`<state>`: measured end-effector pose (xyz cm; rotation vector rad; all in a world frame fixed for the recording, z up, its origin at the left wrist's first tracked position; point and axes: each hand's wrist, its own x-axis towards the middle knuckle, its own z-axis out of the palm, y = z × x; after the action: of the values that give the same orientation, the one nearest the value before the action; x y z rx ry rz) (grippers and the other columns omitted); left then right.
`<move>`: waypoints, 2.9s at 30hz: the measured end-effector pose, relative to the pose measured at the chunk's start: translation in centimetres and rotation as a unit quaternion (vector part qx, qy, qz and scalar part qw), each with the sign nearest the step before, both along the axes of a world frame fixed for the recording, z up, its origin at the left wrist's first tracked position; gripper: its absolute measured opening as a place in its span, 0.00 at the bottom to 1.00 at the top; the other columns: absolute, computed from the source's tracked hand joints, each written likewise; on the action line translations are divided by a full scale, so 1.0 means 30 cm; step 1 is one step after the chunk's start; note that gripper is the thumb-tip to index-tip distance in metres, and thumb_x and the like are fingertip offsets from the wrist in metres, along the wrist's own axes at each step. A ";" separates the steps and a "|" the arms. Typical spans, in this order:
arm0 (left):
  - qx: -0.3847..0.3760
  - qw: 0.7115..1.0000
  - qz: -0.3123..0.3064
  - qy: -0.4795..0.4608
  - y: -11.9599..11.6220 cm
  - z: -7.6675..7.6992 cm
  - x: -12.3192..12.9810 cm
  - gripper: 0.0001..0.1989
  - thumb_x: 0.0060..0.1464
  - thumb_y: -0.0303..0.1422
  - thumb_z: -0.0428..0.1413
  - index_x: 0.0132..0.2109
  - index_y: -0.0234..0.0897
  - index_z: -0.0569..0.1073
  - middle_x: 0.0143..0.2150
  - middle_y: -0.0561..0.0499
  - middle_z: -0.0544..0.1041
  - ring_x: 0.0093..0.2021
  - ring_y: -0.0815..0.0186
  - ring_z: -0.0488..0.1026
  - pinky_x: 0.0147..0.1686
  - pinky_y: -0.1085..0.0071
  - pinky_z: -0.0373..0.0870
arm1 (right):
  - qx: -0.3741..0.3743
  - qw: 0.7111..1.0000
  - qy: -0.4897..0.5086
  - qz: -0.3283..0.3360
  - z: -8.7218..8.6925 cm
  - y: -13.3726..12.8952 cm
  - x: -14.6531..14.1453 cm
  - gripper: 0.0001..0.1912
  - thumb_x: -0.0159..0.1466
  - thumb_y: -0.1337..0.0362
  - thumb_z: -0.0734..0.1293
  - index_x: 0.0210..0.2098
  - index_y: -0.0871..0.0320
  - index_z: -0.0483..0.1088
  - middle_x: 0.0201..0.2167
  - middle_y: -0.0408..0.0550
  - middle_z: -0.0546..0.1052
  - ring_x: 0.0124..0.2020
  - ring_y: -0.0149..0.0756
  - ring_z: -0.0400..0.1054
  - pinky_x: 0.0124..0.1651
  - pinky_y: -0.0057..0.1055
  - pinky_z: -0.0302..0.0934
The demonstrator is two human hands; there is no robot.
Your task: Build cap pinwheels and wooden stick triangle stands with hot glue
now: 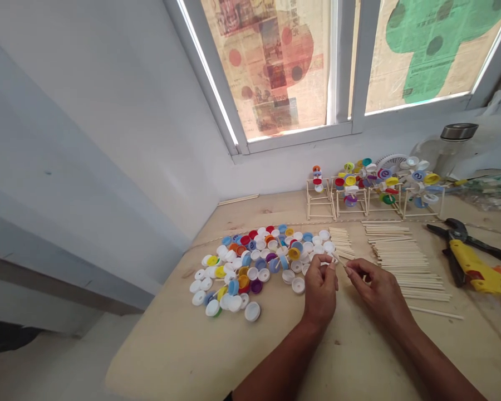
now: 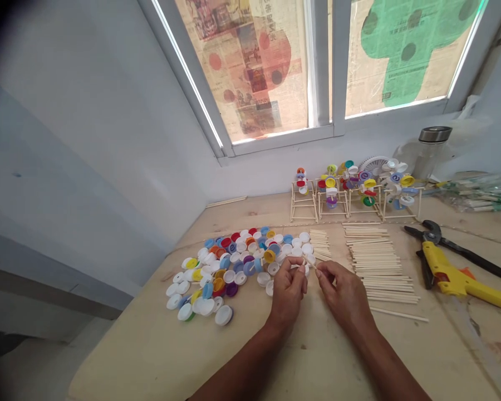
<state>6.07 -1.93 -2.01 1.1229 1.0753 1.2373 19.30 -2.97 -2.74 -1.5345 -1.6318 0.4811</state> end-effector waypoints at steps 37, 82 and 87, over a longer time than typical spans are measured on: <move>0.034 0.983 0.006 0.181 0.017 0.015 -0.021 0.08 0.46 0.26 0.52 0.37 0.38 0.67 0.19 0.59 0.66 0.20 0.71 0.63 0.25 0.75 0.56 | -0.068 0.997 -0.036 -0.004 0.018 -0.005 0.002 0.12 0.59 0.56 0.60 0.30 0.54 0.72 0.25 0.43 0.78 0.25 0.34 0.70 0.31 0.29 0.59; 0.147 0.792 -0.136 0.577 0.006 0.063 -0.045 0.06 0.55 0.32 0.52 0.31 0.39 0.72 0.33 0.51 0.78 0.36 0.63 0.72 0.35 0.70 0.62 | -0.096 0.975 -0.183 -0.086 0.061 -0.005 0.047 0.12 0.61 0.58 0.59 0.31 0.54 0.73 0.27 0.45 0.78 0.26 0.34 0.68 0.28 0.28 0.51; 0.136 0.742 -0.199 0.626 0.009 0.102 -0.068 0.07 0.54 0.35 0.52 0.34 0.39 0.73 0.35 0.49 0.78 0.39 0.61 0.73 0.35 0.69 0.64 | -0.098 0.972 -0.206 -0.060 0.075 -0.021 0.047 0.12 0.60 0.60 0.59 0.29 0.53 0.73 0.25 0.43 0.77 0.25 0.33 0.67 0.27 0.28 0.50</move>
<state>4.04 -1.66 1.04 2.4055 1.4650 0.1233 20.71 -3.60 -0.49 -1.9690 -1.8272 0.2731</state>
